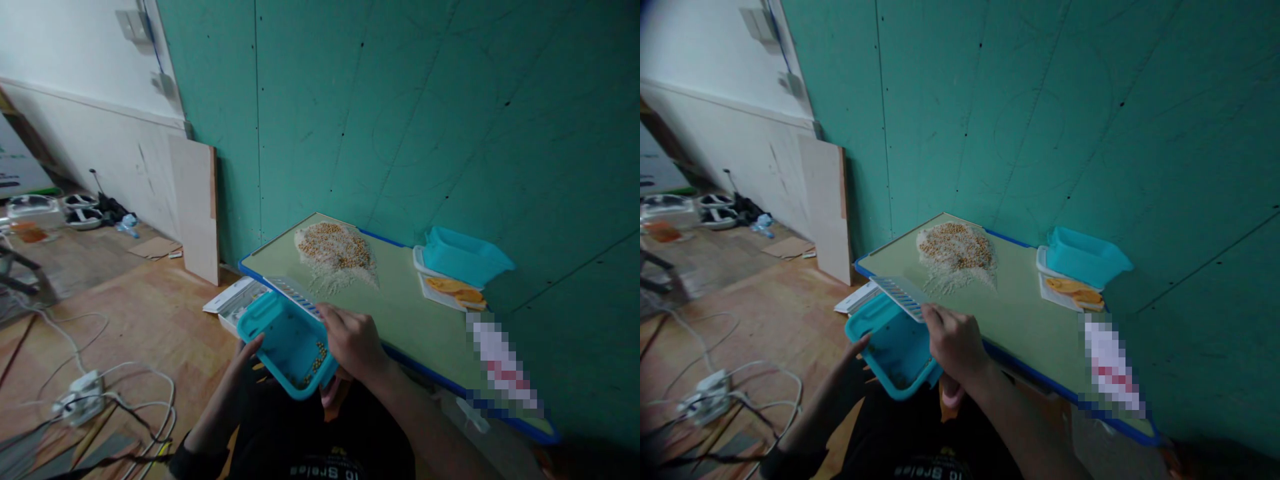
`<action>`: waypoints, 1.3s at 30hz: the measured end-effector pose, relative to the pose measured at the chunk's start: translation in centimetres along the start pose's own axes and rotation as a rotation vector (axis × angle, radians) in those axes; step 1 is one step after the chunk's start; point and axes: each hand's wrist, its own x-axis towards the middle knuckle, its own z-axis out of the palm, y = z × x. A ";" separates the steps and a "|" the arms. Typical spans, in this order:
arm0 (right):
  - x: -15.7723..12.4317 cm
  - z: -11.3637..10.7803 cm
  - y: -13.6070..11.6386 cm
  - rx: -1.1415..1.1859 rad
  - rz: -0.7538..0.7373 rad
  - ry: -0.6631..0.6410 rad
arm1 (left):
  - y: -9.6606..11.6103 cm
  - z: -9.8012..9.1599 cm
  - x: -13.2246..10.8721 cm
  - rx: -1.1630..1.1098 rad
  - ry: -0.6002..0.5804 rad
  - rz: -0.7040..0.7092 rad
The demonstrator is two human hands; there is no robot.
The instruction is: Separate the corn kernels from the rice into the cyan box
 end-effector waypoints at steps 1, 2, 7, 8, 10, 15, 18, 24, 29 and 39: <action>0.4 0.2 -0.4 -0.072 -0.032 -0.020 | -0.1 0.0 0.1 0.000 -0.007 0.002; 0.8 0.4 -1.0 -0.150 -0.047 -0.045 | -0.2 0.0 0.2 -0.003 -0.005 -0.003; 2.9 0.1 -3.9 -0.394 0.029 -0.180 | 0.4 0.6 0.8 0.007 0.046 -0.056; 3.2 -0.2 -4.3 -0.405 0.065 -0.210 | 0.5 0.7 0.8 0.011 0.047 -0.056; 3.6 -0.8 -4.8 -0.419 0.136 -0.265 | 0.6 0.8 0.7 0.012 0.046 -0.061; 3.0 -2.4 -4.2 -0.426 0.224 -0.333 | 0.1 0.8 0.1 -0.009 0.001 -0.044; 2.0 -3.6 -3.4 -0.424 0.278 -0.356 | -0.1 0.8 -0.1 -0.041 -0.041 -0.030; -0.2 -5.4 -1.3 -0.441 0.365 -0.350 | -0.4 0.6 0.1 -0.039 -0.038 -0.063; -2.2 -5.5 1.4 -0.468 0.391 -0.287 | -0.3 0.8 0.3 -0.014 -0.017 -0.098; -5.0 -6.2 7.9 -0.402 0.475 -0.199 | -0.7 0.8 1.6 0.029 0.050 -0.157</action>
